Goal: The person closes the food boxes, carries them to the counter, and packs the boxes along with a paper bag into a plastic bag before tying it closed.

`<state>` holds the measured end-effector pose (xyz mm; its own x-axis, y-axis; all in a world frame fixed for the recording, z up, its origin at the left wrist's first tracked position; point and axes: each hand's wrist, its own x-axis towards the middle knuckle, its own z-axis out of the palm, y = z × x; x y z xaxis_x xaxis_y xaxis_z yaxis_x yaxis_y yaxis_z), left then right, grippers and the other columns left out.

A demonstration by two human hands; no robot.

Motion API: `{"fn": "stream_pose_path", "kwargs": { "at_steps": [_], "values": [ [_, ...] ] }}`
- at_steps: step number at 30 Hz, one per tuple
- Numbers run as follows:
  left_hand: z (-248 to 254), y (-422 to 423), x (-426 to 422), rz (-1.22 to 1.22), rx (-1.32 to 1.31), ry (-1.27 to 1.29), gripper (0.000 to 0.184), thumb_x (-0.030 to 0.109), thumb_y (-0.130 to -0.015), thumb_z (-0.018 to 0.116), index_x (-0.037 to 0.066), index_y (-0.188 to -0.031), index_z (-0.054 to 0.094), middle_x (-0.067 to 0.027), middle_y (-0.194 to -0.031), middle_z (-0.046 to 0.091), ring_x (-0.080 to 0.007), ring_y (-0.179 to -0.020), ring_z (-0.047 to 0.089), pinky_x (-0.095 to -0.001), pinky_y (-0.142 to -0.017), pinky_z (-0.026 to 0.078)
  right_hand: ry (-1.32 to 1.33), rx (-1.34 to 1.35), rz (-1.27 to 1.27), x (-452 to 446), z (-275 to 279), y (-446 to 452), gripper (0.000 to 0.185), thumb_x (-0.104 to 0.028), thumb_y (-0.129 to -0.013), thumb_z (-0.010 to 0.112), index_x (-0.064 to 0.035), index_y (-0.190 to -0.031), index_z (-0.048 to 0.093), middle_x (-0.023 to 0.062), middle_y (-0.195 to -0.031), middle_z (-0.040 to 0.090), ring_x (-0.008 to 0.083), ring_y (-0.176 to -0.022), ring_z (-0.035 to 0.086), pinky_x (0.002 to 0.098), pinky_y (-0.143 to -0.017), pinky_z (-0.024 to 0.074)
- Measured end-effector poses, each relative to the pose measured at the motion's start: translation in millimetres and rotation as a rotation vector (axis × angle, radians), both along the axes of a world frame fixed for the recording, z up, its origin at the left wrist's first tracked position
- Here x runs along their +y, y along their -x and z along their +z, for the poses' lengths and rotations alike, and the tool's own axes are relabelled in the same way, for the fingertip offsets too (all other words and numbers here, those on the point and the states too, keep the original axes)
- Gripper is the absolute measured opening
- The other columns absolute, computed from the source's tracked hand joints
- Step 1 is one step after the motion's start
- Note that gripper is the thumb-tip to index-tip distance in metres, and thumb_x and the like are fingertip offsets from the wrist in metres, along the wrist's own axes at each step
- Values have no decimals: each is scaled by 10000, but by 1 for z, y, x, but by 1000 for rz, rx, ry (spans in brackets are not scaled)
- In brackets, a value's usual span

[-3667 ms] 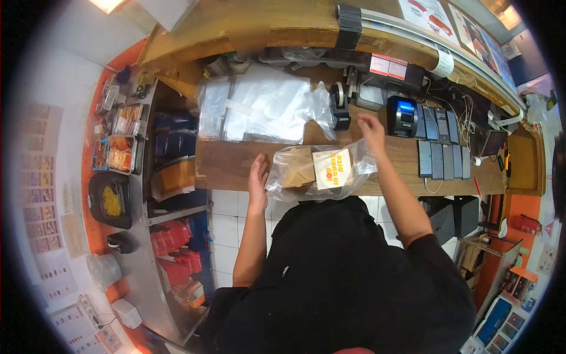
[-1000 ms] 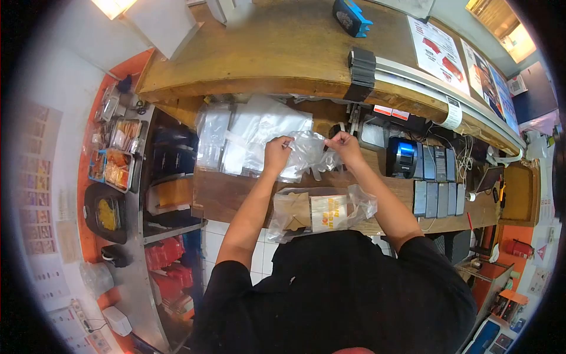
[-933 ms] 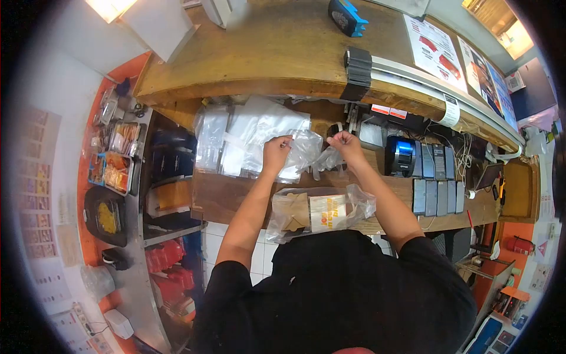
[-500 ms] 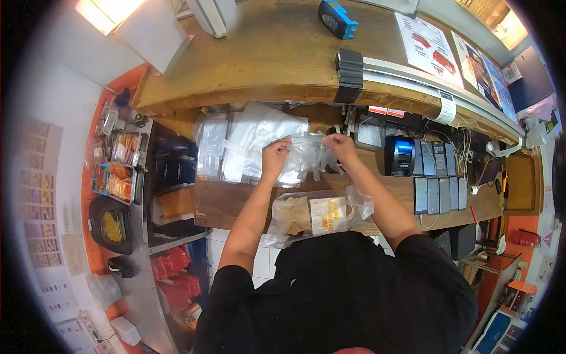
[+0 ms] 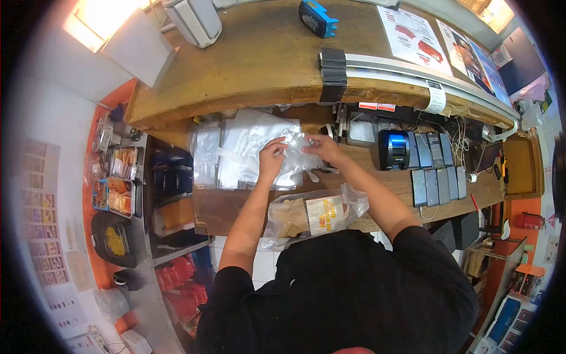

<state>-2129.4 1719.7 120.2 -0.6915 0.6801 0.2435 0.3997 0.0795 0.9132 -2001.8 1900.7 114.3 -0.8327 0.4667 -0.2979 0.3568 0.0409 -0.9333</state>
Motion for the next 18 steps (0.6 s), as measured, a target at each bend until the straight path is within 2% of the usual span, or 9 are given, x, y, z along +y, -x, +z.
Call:
{"fn": "stream_pose_path", "kwargs": {
  "at_steps": [1, 3, 4, 7, 11, 13, 14, 16, 18],
  "values": [
    [2, 1, -1, -8, 12, 19, 238, -119, -743, 574, 17, -896, 695, -105, -1168, 652, -219, -995, 644, -293, -820, 512, 131, 47, -6, 0, -10, 4, 500, -317, -742, 812, -66, -1148, 665, 24, -823, 615, 101, -743, 537, 244, -680, 440],
    [3, 4, -4, -8, 24, 37, 235, -117, -745, 575, 18, -894, 697, -109, -1166, 654, -220, -998, 644, -294, -825, 512, -201, 170, 273, -2, -18, 10, 404, -289, -738, 814, -58, -1052, 709, 47, -874, 657, 110, -778, 554, 254, -726, 448],
    [2, 4, -5, -23, 5, 45, 228, -112, -746, 580, 18, -890, 699, -108, -1169, 656, -218, -996, 646, -294, -826, 511, 19, 188, 207, -3, -22, 9, 262, -227, -755, 798, -38, -926, 736, 52, -871, 680, 101, -801, 562, 258, -754, 448],
    [3, 2, -6, -54, -4, 42, 215, -103, -746, 589, 20, -881, 702, -107, -1174, 656, -217, -988, 649, -292, -821, 509, -147, 136, 196, -22, 23, 4, 180, -170, -769, 778, -20, -858, 731, 36, -814, 679, 94, -777, 572, 262, -723, 460],
    [5, -1, -2, -72, 149, 15, 203, -96, -741, 599, 19, -874, 700, -111, -1181, 652, -223, -967, 654, -296, -805, 510, -414, 108, 316, -13, -40, 12, 198, -169, -782, 767, -10, -886, 710, 37, -791, 675, 97, -723, 576, 259, -675, 464],
    [9, -1, -2, -36, 124, 0, 203, -101, -735, 597, 15, -870, 695, -114, -1183, 648, -231, -959, 655, -296, -805, 513, -228, 284, 41, -3, -74, 13, 154, -130, -811, 725, -5, -892, 687, 25, -740, 653, 108, -671, 582, 252, -630, 463],
    [10, -1, -3, -2, 95, -12, 202, -106, -730, 596, 11, -865, 690, -117, -1186, 644, -239, -951, 655, -297, -805, 516, -229, 287, 46, 0, -67, 10, 154, -130, -811, 725, -5, -892, 687, 25, -740, 653, 108, -671, 582, 252, -630, 463],
    [8, 4, -5, 18, 98, 6, 211, -113, -724, 591, 7, -871, 685, -114, -1188, 640, -244, -940, 656, -301, -807, 520, -29, 162, -342, 4, -36, -5, 52, -63, -839, 659, -18, -866, 660, 17, -743, 632, 122, -664, 590, 247, -638, 477],
    [0, 7, -8, 34, 95, 25, 220, -119, -717, 587, 3, -876, 679, -111, -1189, 636, -250, -930, 656, -306, -808, 524, 69, 253, -427, 21, -14, -24, 26, -45, -841, 638, -24, -856, 640, 21, -759, 626, 127, -670, 593, 251, -636, 485]
  ]
}}
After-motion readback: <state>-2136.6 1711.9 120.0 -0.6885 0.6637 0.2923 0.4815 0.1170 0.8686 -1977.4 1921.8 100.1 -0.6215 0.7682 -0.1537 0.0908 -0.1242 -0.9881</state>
